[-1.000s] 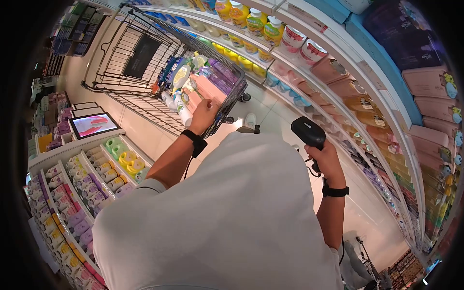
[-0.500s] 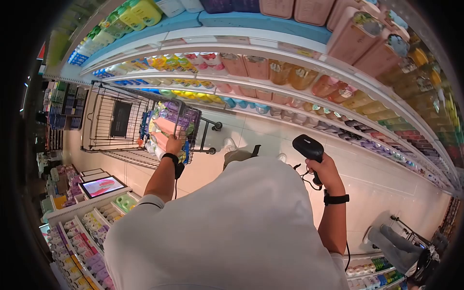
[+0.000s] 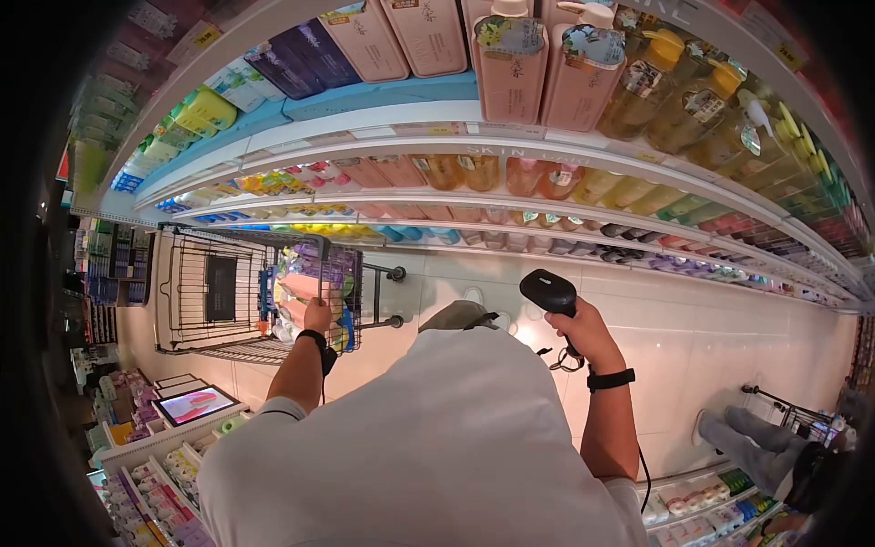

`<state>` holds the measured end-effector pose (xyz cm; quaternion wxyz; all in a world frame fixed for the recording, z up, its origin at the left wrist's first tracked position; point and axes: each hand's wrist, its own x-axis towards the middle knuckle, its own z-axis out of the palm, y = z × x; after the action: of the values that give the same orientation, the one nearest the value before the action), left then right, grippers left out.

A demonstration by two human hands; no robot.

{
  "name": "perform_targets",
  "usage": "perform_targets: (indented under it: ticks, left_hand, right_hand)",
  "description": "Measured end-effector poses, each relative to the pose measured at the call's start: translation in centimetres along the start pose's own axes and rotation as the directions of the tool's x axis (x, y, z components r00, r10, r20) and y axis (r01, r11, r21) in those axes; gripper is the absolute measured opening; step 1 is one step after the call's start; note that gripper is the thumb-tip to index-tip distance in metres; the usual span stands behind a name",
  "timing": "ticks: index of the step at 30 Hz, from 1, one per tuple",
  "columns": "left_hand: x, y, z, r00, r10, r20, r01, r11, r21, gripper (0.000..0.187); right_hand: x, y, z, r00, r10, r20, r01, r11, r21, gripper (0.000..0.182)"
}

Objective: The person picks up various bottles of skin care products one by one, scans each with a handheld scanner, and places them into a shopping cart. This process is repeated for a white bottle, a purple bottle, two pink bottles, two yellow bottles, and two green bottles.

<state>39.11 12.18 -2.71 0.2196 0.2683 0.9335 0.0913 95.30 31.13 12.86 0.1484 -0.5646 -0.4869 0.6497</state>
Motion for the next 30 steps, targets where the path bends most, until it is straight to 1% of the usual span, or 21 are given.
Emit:
perform_targets:
  ticks: [2,3,4,6,7,8,10,12,14,18,20,21,22,24,25,26,28,29,30]
  left_hand:
    - [-1.5,2.6,-0.2,1.000,-0.009,0.008,0.010,1.000,-0.018,0.022]
    - [-1.3,2.9,0.3,1.000,0.031,-0.002,-0.031,0.999,0.011,0.023]
    - [-1.2,3.2,0.9,0.999,0.036,0.001,-0.036,0.999,0.007,0.023]
    - [-1.6,4.0,2.0,0.997,0.078,-0.006,-0.078,0.995,0.055,0.024]
    - [-1.9,4.4,2.3,0.997,0.069,0.021,-0.070,0.998,0.000,0.022]
    - [-2.1,4.8,2.6,0.997,0.069,0.022,-0.069,0.998,0.002,0.022]
    - [-2.4,4.8,3.8,0.991,0.108,0.073,-0.097,0.985,-0.144,0.020]
    - [-3.1,5.5,4.5,0.989,0.129,0.074,-0.115,0.978,-0.175,0.020]
    - [-4.2,7.1,5.5,0.990,0.098,0.097,-0.079,0.980,-0.182,0.021]
    - [-6.9,10.4,7.0,0.996,0.023,0.088,-0.004,0.976,-0.218,0.021]
    - [-7.9,11.5,8.1,0.998,0.066,0.016,-0.064,0.992,-0.107,0.021]
    - [-8.5,12.5,8.5,0.999,-0.003,0.037,0.008,0.989,-0.145,0.021]
    - [-9.1,13.4,8.9,0.999,-0.016,0.032,0.021,0.988,-0.154,0.021]
    - [-10.1,14.4,9.5,1.000,0.019,0.010,-0.017,0.991,-0.132,0.021]
    - [-10.4,14.7,10.0,1.000,0.008,0.030,-0.004,0.992,-0.126,0.021]
    - [-11.0,14.7,10.1,1.000,-0.012,0.029,0.016,0.992,-0.122,0.021]
    - [-12.6,16.5,10.6,1.000,0.018,-0.021,-0.021,0.986,-0.165,0.021]
    - [-13.0,17.6,10.6,1.000,-0.004,-0.013,0.003,0.997,-0.071,0.022]
    - [-13.1,18.2,11.0,1.000,-0.010,-0.026,0.008,0.996,-0.085,0.022]
  right_hand:
    - [0.6,-0.5,-0.3,0.999,-0.017,0.039,0.019,0.999,-0.050,0.031]
    - [0.9,-0.7,-0.6,0.999,-0.013,0.041,0.015,0.999,-0.049,0.031]
    - [1.2,-0.9,-0.9,0.999,-0.014,0.034,0.015,0.999,-0.051,0.031]
    - [1.7,-1.2,-1.9,0.999,-0.052,0.008,0.052,0.997,-0.057,0.031]
    - [2.2,-1.3,-2.4,0.999,-0.051,0.008,0.051,0.997,-0.060,0.031]
    - [2.7,-1.2,-2.7,0.998,-0.067,0.006,0.068,0.997,-0.047,0.031]
    - [3.4,-1.5,-3.3,0.997,-0.078,0.010,0.078,0.996,-0.033,0.031]
    - [4.2,-2.2,-3.7,0.995,-0.084,0.062,0.088,0.993,-0.072,0.032]
    - [5.0,-3.0,-4.5,0.985,-0.100,0.142,0.112,0.990,-0.080,0.035]
    - [7.8,-4.0,-7.9,0.960,-0.076,0.268,0.133,0.970,-0.201,0.036]
    - [8.1,-4.9,-10.0,0.946,-0.064,0.319,0.160,0.945,-0.286,0.036]
    - [8.3,-5.0,-11.2,0.933,-0.095,0.348,0.188,0.951,-0.244,0.039]
    - [8.6,-5.2,-12.6,0.928,-0.094,0.360,0.194,0.948,-0.253,0.039]
    - [8.9,-4.9,-15.3,0.949,-0.048,0.312,0.150,0.938,-0.312,0.043]
    - [9.0,-4.7,-16.5,0.958,-0.041,0.284,0.143,0.925,-0.351,0.046]
    - [9.2,-4.3,-17.6,0.957,0.007,0.290,0.105,0.924,-0.368,0.046]
    - [9.2,-4.0,-18.5,0.944,-0.067,0.323,0.193,0.906,-0.378,0.044]
    - [9.0,-4.2,-19.1,0.938,-0.045,0.343,0.176,0.916,-0.361,0.043]
    - [8.3,-5.0,-19.1,0.932,-0.022,0.361,0.155,0.927,-0.343,0.042]
